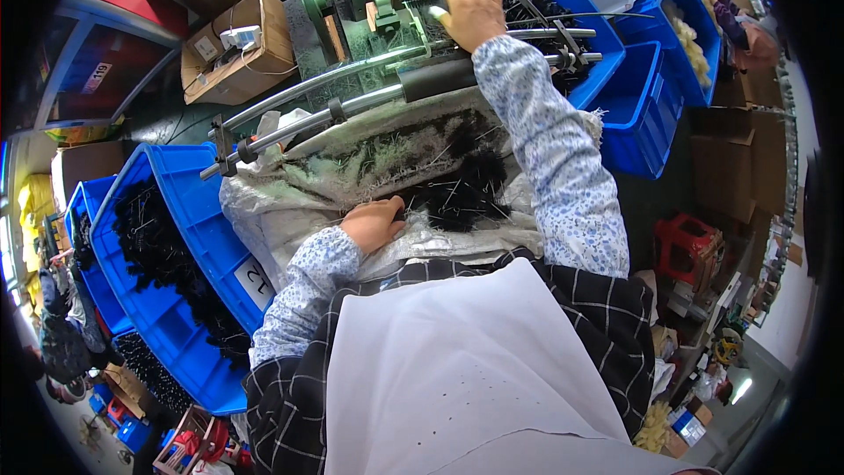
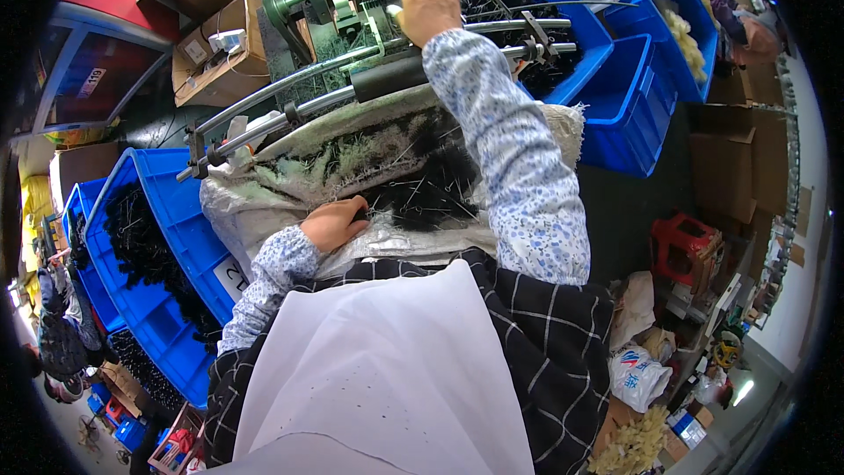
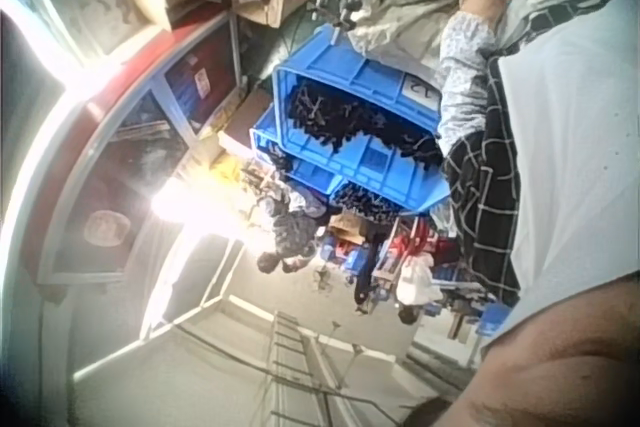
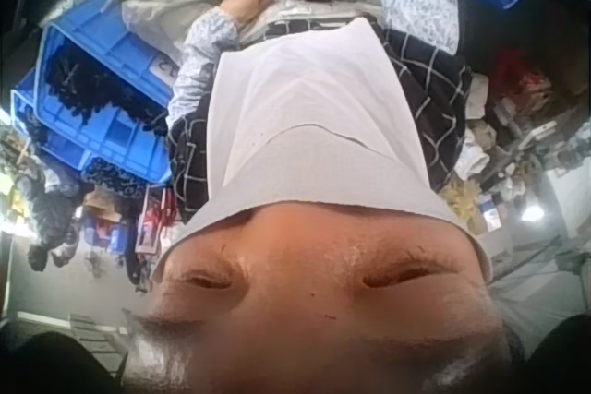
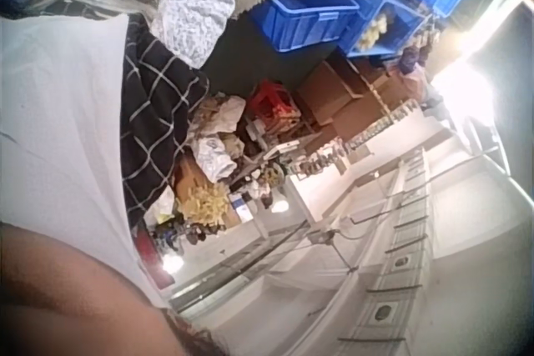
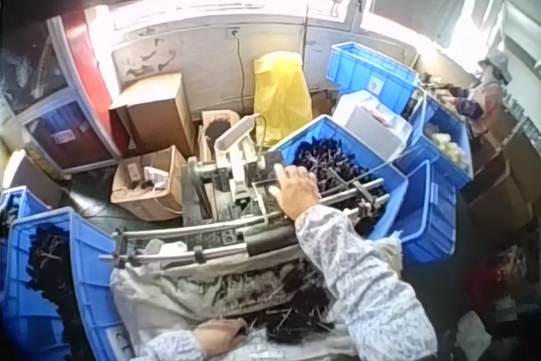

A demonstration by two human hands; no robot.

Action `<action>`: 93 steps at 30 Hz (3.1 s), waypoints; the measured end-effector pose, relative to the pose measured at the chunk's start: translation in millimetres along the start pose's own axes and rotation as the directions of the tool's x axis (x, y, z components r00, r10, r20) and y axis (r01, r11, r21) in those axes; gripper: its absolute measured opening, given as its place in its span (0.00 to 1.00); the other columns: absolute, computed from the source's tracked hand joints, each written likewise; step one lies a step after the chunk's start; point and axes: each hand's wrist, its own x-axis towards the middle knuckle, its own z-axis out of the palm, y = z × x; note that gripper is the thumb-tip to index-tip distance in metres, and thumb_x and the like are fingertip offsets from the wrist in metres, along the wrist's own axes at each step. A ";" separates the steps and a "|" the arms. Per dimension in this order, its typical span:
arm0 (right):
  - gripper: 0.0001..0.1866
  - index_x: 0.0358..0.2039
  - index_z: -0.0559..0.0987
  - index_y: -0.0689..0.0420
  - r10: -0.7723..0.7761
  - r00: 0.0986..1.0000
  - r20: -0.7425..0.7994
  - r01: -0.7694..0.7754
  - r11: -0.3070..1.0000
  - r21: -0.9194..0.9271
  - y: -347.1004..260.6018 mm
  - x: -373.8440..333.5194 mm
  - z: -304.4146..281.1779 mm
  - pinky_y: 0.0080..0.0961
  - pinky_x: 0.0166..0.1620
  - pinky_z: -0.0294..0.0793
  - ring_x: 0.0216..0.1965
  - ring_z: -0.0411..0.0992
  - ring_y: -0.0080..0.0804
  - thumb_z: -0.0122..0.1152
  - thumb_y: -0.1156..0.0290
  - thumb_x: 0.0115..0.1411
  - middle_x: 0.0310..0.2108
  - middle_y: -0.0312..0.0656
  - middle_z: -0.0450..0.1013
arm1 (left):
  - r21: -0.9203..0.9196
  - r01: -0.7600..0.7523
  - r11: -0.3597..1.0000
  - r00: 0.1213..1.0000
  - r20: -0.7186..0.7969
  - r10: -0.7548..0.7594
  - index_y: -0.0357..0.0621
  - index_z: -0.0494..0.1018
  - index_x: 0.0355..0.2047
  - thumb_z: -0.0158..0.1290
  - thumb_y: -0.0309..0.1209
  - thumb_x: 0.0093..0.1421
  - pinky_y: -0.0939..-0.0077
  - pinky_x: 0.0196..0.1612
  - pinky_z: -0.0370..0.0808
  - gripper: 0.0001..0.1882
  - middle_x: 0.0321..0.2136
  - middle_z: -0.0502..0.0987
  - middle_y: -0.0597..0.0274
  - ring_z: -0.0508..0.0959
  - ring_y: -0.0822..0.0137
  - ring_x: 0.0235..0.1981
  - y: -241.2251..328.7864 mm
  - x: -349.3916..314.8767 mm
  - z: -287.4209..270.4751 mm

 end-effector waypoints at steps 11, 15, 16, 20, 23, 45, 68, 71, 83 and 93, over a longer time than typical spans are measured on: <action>0.09 0.30 0.76 0.54 0.022 0.983 -0.181 0.015 0.979 0.205 -29.8 -8.0 14.6 0.37 0.38 0.66 0.35 0.72 0.37 0.55 0.67 0.48 0.28 0.40 0.74 | -0.165 -0.081 0.983 0.965 -0.262 0.035 0.39 0.66 0.43 0.49 0.34 0.57 0.60 0.41 0.68 0.16 0.34 0.74 0.43 0.73 0.48 0.37 -1.5 -36.0 -39.6; 0.07 0.28 0.75 0.53 0.025 0.982 -0.188 0.017 0.976 0.219 -60.9 -3.6 15.6 0.36 0.38 0.66 0.35 0.72 0.35 0.55 0.67 0.47 0.27 0.39 0.74 | -0.053 -0.133 0.990 0.906 -0.412 0.100 0.43 0.70 0.40 0.51 0.35 0.56 0.67 0.45 0.62 0.13 0.34 0.72 0.54 0.68 0.56 0.39 13.6 -32.5 -55.0; 0.07 0.28 0.75 0.52 0.008 0.984 -0.180 0.023 0.985 0.172 -65.9 -2.3 16.2 0.35 0.38 0.66 0.35 0.72 0.35 0.55 0.67 0.47 0.27 0.39 0.74 | 0.016 -0.174 0.985 0.879 -0.449 0.162 0.43 0.70 0.41 0.51 0.34 0.56 0.67 0.45 0.62 0.13 0.34 0.71 0.55 0.68 0.56 0.39 17.1 -30.1 -57.2; 0.06 0.26 0.75 0.53 0.022 0.983 -0.184 0.006 0.988 0.151 -57.5 -4.4 6.6 0.37 0.38 0.65 0.35 0.72 0.35 0.55 0.67 0.47 0.27 0.38 0.75 | 0.138 -0.267 0.954 0.779 -0.552 0.297 0.44 0.70 0.42 0.53 0.29 0.55 0.71 0.43 0.64 0.13 0.36 0.67 0.57 0.67 0.61 0.37 24.7 -25.4 -69.0; 0.08 0.28 0.76 0.52 0.015 0.982 -0.189 0.011 0.991 0.135 -23.5 -7.3 9.1 0.39 0.39 0.66 0.38 0.72 0.37 0.56 0.66 0.47 0.28 0.39 0.75 | -0.191 -0.249 0.949 0.812 -0.575 0.097 0.43 0.71 0.42 0.53 0.23 0.53 0.77 0.40 0.65 0.14 0.38 0.66 0.60 0.68 0.68 0.37 30.1 -36.6 -78.9; 0.14 0.42 0.75 0.52 -0.318 0.869 0.378 -0.003 0.762 0.648 -50.7 -89.9 -111.1 0.34 0.39 0.72 0.34 0.74 0.43 0.54 0.63 0.56 0.33 0.45 0.75 | -0.266 -0.538 0.800 0.593 -0.794 0.135 0.37 0.65 0.40 0.53 0.14 0.51 0.81 0.43 0.72 0.16 0.41 0.69 0.59 0.72 0.72 0.41 40.5 18.4 -64.8; 0.13 0.38 0.80 0.43 -0.080 0.985 -0.153 0.109 0.975 0.194 7.2 3.0 16.3 0.31 0.40 0.71 0.32 0.72 0.33 0.52 0.71 0.53 0.28 0.35 0.75 | -0.058 0.003 0.998 0.985 0.170 0.007 0.47 0.63 0.47 0.49 0.37 0.57 0.58 0.42 0.68 0.19 0.35 0.72 0.44 0.73 0.48 0.37 0.8 17.4 0.7; 0.13 0.39 0.79 0.44 -0.098 0.987 -0.128 0.118 0.980 0.159 7.9 7.6 19.9 0.32 0.44 0.67 0.35 0.69 0.31 0.55 0.69 0.52 0.32 0.30 0.75 | -0.121 0.033 0.992 0.986 0.163 -0.013 0.46 0.64 0.46 0.49 0.38 0.56 0.59 0.41 0.68 0.18 0.34 0.72 0.46 0.74 0.50 0.37 4.7 17.3 -4.3; 0.16 0.39 0.77 0.54 0.047 0.981 -0.188 -0.006 0.977 0.213 12.5 -12.0 20.1 0.39 0.41 0.66 0.41 0.71 0.38 0.56 0.65 0.48 0.31 0.40 0.74 | -0.112 -0.091 0.990 0.978 -0.199 0.067 0.43 0.68 0.38 0.50 0.32 0.50 0.61 0.37 0.71 0.14 0.31 0.74 0.47 0.75 0.50 0.32 4.6 -14.5 -33.1; 0.13 0.35 0.78 0.53 0.025 0.993 -0.117 -0.005 0.986 0.164 -64.6 -3.1 6.7 0.38 0.39 0.66 0.37 0.72 0.39 0.56 0.65 0.48 0.28 0.42 0.74 | -0.171 -0.041 0.984 0.969 -0.245 -0.002 0.40 0.69 0.33 0.53 0.33 0.53 0.69 0.31 0.71 0.11 0.25 0.74 0.54 0.74 0.59 0.26 22.2 -31.8 -75.8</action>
